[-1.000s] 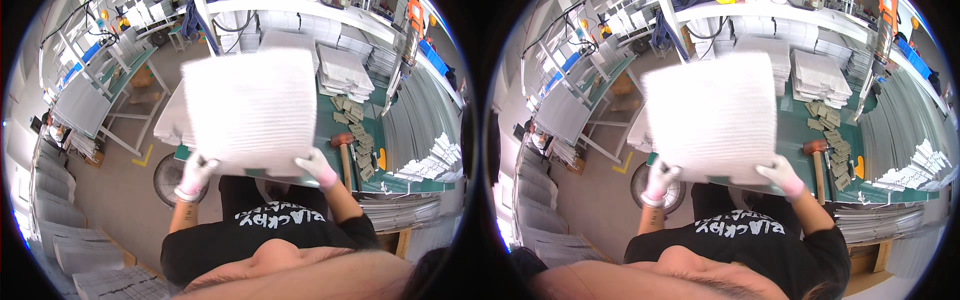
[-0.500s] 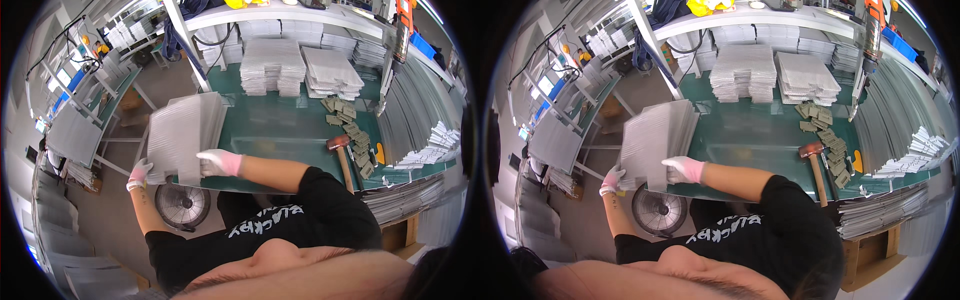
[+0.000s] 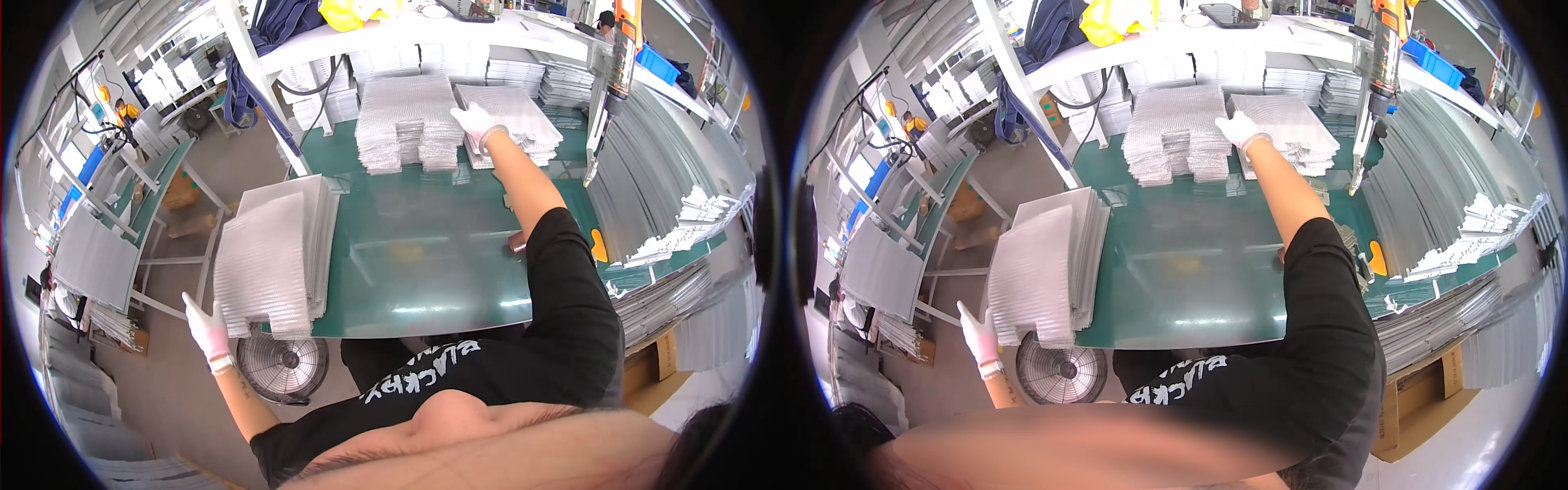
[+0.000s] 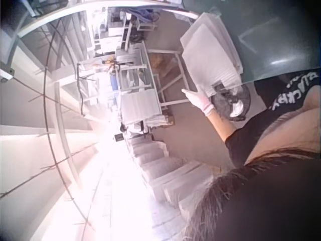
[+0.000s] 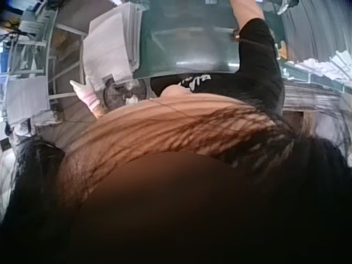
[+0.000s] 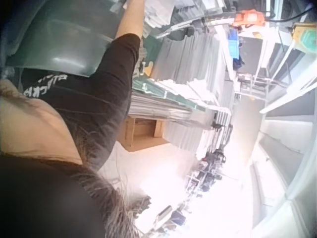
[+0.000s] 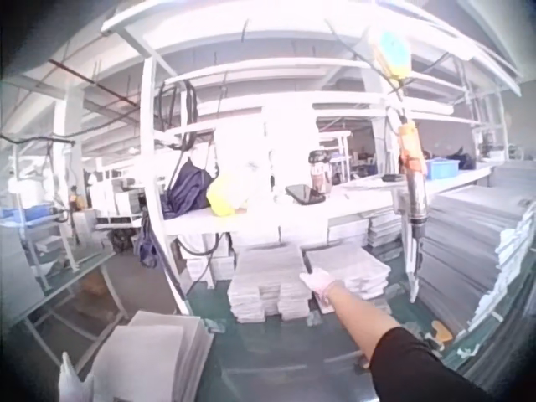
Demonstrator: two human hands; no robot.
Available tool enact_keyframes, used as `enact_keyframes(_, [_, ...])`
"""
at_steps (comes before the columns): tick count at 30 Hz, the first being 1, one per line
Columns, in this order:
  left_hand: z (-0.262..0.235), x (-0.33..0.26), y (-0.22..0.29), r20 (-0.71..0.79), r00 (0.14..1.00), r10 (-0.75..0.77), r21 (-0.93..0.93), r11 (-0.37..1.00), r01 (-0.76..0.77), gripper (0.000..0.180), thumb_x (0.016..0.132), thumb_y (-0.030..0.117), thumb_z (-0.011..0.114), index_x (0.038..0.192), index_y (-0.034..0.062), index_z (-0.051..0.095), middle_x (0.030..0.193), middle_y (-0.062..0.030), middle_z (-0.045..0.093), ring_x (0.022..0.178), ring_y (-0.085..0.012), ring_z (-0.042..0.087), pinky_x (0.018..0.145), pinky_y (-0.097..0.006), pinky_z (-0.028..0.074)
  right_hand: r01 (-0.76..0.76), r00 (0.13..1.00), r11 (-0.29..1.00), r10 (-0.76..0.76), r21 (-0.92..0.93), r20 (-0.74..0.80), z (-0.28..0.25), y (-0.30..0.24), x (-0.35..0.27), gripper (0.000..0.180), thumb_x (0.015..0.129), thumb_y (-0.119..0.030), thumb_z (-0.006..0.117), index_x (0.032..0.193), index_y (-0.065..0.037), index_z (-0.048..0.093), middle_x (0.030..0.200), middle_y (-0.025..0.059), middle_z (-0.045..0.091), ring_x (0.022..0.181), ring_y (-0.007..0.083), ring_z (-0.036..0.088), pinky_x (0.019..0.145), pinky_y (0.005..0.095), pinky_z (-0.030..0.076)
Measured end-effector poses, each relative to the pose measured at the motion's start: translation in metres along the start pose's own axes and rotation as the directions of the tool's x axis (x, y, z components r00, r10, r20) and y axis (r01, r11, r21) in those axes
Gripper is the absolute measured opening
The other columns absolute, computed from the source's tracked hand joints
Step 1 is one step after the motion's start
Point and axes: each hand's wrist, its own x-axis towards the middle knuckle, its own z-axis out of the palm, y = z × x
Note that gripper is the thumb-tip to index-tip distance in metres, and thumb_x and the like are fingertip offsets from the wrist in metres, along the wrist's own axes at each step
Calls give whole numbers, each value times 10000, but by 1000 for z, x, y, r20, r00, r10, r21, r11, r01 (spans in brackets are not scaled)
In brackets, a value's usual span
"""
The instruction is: Assembling and flattening corrugated filter sheets using a rubber mallet at a factory workbench.
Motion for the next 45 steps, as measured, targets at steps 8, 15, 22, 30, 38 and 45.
enact_keyframes(8, [-4,-99,48,-318,945,77,-459,860,-225,709,930,64,626,1532,-36,266,1537,-249,349,1414,-375,384,1196,-478,297,34,996,961,-55,276,67,1,20,41,782,860,-511,634,1312,121,548,1306,303,600,1248,389,573,1050,397,439])
enact_keyframes(15, [-5,-160,100,-369,928,51,-622,728,-287,690,956,101,592,1537,-30,243,1579,-215,289,1461,-350,311,1204,-502,270,156,983,934,-178,321,39,-8,-11,30,698,881,-454,648,1274,119,584,1215,267,662,1185,370,614,1014,389,451])
enact_keyframes(22, [50,-237,137,-142,988,59,-874,462,-154,791,895,43,549,1564,-32,134,1605,-220,225,1503,-365,214,1228,-501,158,174,982,943,-187,284,18,-4,-34,42,576,922,-391,653,1248,82,602,1227,203,651,1163,285,600,992,365,465])
enact_keyframes(30, [74,-252,141,-86,995,59,-948,302,-100,766,864,4,558,1546,-42,212,1555,-230,316,1469,-336,297,1210,-490,201,-230,970,69,102,971,222,-6,-55,31,449,872,-298,749,1244,-111,582,1158,119,555,1004,321,577,898,457,542])
enact_keyframes(38, [70,-255,142,-27,992,121,-914,398,-74,762,849,-45,531,1543,-34,218,1553,-224,312,1468,-338,301,1197,-503,245,-419,907,186,46,889,418,1,0,71,247,899,-147,683,1121,-111,581,1089,102,597,949,247,581,766,407,525])
enact_keyframes(45, [78,-261,134,55,992,113,-888,459,-3,783,831,-78,528,1546,-7,218,1550,-209,307,1464,-336,306,1201,-496,250,-135,965,251,-188,959,185,4,-3,72,208,937,-168,591,1122,-74,579,1043,85,627,891,238,639,708,405,532])
